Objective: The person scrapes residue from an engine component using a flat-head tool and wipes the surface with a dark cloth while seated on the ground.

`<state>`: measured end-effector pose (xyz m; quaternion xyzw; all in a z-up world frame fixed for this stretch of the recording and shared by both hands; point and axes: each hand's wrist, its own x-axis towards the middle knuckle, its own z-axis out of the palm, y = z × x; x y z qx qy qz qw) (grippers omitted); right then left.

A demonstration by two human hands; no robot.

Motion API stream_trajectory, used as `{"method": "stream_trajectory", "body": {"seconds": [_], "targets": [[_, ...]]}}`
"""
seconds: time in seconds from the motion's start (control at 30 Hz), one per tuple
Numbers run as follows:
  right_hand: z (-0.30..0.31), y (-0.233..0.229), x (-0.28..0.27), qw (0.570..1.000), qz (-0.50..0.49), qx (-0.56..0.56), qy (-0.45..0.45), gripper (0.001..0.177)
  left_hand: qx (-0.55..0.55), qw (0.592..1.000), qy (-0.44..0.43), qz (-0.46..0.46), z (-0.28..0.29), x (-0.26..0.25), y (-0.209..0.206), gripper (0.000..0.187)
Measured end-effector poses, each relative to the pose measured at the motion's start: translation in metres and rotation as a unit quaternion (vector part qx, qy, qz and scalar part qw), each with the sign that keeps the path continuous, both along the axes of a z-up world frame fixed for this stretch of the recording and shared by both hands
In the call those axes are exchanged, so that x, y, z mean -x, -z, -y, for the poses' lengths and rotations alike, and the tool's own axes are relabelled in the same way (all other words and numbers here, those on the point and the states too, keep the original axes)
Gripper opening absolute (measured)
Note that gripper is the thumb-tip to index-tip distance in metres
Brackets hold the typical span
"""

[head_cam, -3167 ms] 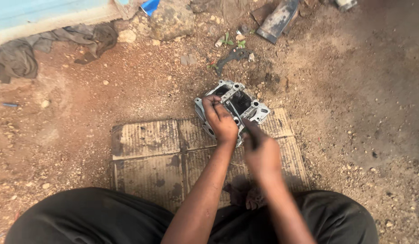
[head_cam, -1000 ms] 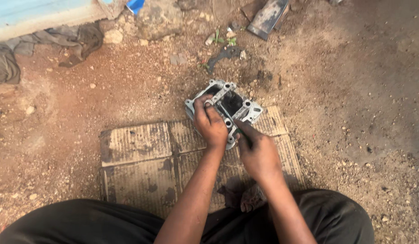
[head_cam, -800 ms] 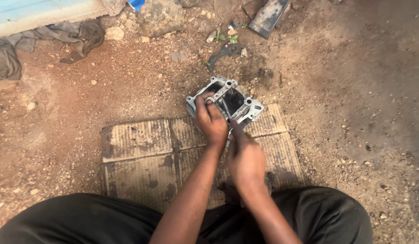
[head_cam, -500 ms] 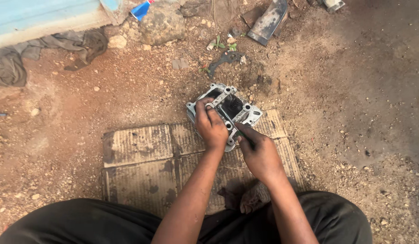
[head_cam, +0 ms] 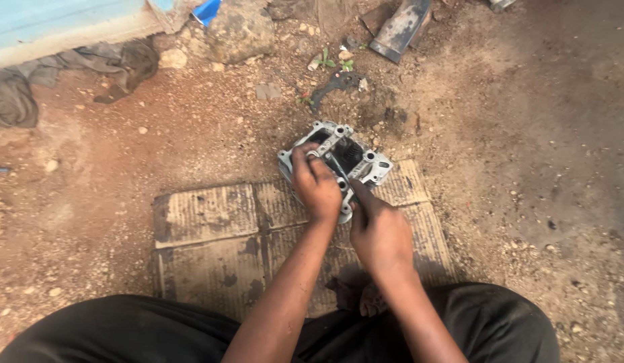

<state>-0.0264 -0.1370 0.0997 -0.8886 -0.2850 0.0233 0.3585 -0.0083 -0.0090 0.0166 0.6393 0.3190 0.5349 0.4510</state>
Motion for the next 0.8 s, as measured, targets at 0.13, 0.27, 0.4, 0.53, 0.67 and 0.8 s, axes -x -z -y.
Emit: {"method": "stream_trajectory", "body": {"seconds": [0.13, 0.27, 0.4, 0.53, 0.67, 0.8], "targets": [[-0.002, -0.007, 0.004, 0.999, 0.006, 0.037, 0.001, 0.042, 0.045, 0.998, 0.029, -0.039, 0.001, 0.004, -0.006, 0.031], [0.007, -0.008, -0.013, 0.996, -0.083, 0.014, -0.02, 0.038, -0.024, 0.999, 0.02, -0.035, -0.001, 0.005, -0.007, 0.03], [0.016, 0.004, -0.027, 0.989, -0.122, -0.055, -0.07, 0.041, -0.087, 0.996, -0.003, -0.019, -0.001, 0.003, -0.001, 0.026], [0.018, 0.01, -0.034, 0.984, -0.103, -0.099, -0.11, 0.039, -0.035, 0.999, 0.004, -0.035, -0.002, 0.0, 0.0, 0.027], [0.014, 0.006, -0.033, 0.988, -0.123, -0.058, -0.074, 0.038, -0.049, 0.998, -0.002, -0.033, 0.0, -0.001, -0.002, 0.027], [0.009, 0.0, -0.022, 0.997, -0.066, -0.027, -0.025, 0.037, -0.086, 0.996, -0.005, -0.017, 0.002, 0.002, -0.003, 0.026]]}}
